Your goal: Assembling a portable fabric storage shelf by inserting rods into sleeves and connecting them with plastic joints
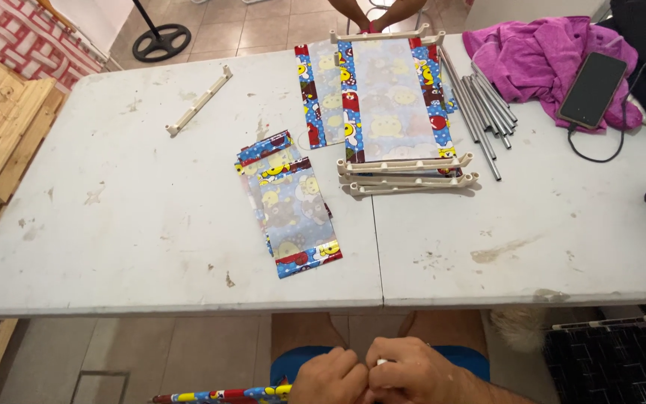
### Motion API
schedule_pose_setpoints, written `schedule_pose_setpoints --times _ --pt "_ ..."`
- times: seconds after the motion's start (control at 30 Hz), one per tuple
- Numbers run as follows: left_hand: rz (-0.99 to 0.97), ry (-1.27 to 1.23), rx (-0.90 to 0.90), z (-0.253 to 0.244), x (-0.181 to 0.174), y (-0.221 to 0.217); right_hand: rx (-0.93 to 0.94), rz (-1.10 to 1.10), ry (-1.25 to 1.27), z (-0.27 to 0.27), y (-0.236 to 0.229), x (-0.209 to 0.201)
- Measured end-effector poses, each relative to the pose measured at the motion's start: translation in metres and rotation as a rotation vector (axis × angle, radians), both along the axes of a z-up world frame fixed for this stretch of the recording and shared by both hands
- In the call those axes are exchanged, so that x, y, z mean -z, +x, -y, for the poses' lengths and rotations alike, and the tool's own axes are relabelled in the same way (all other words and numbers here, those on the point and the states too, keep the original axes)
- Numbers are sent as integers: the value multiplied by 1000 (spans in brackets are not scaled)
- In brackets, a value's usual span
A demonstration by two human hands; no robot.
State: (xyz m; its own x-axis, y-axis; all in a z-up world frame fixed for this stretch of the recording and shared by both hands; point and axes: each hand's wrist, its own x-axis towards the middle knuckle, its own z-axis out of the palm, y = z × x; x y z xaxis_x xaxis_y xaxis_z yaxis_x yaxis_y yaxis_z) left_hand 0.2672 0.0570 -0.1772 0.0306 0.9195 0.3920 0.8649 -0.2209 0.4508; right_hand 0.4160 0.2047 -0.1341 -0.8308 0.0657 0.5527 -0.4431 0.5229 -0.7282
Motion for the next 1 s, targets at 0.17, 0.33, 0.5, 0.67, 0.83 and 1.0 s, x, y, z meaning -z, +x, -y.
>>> schedule_pose_setpoints --times 0.17,0.33,0.5,0.67,0.83,1.0 --pt "-26 2 143 -2 -3 -4 -10 100 37 -3 6 11" --pt "-24 -96 240 -6 -29 -8 -95 143 6 -6 3 -20" --pt "-121 136 296 -18 -55 -16 -184 217 109 -17 -3 -45" --pt "-180 179 295 -26 -113 -23 -154 124 203 -24 -12 -74" --pt "-262 215 305 -27 -154 -39 -138 -3 185 -31 -13 -110" --pt "-407 21 92 -16 -160 -83 295 -99 182 -64 20 -110"
